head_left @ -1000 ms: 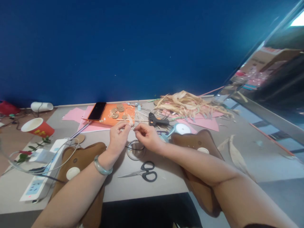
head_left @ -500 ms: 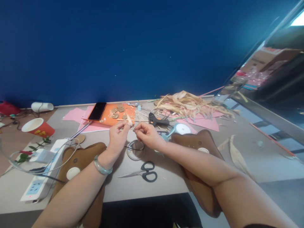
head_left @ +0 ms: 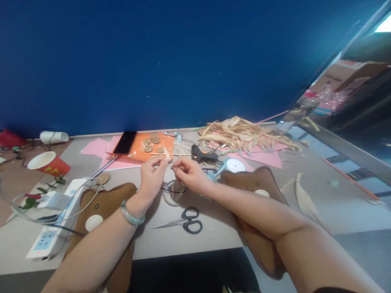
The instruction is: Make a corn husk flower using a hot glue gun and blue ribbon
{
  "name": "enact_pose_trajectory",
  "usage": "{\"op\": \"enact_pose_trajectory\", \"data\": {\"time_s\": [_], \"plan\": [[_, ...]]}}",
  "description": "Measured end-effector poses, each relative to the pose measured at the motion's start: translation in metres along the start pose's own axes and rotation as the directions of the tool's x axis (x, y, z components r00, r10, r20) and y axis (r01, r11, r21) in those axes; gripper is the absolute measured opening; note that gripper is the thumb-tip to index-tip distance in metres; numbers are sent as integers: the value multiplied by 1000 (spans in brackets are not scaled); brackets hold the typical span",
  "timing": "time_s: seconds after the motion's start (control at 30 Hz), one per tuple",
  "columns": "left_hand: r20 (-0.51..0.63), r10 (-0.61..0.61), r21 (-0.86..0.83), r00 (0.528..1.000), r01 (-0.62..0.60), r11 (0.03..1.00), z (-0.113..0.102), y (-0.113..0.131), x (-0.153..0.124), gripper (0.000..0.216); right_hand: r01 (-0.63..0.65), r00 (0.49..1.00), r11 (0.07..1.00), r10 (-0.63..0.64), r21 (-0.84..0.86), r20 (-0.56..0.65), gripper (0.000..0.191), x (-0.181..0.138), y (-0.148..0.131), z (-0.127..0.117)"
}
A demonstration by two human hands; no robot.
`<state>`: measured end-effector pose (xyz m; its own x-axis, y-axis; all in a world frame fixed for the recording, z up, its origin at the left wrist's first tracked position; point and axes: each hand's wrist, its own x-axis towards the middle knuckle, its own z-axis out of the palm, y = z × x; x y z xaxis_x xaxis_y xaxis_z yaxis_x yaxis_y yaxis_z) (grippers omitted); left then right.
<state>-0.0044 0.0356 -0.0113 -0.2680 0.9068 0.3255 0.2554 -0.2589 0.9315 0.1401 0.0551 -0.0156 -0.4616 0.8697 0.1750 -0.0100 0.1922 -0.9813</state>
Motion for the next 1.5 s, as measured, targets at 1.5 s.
{"op": "enact_pose_trajectory", "data": {"time_s": [1.5], "plan": [[69,-170,-195,983,181,964,1,6,-1,17,-119,993,986,116,116,30,13,2,-5,-2]]}}
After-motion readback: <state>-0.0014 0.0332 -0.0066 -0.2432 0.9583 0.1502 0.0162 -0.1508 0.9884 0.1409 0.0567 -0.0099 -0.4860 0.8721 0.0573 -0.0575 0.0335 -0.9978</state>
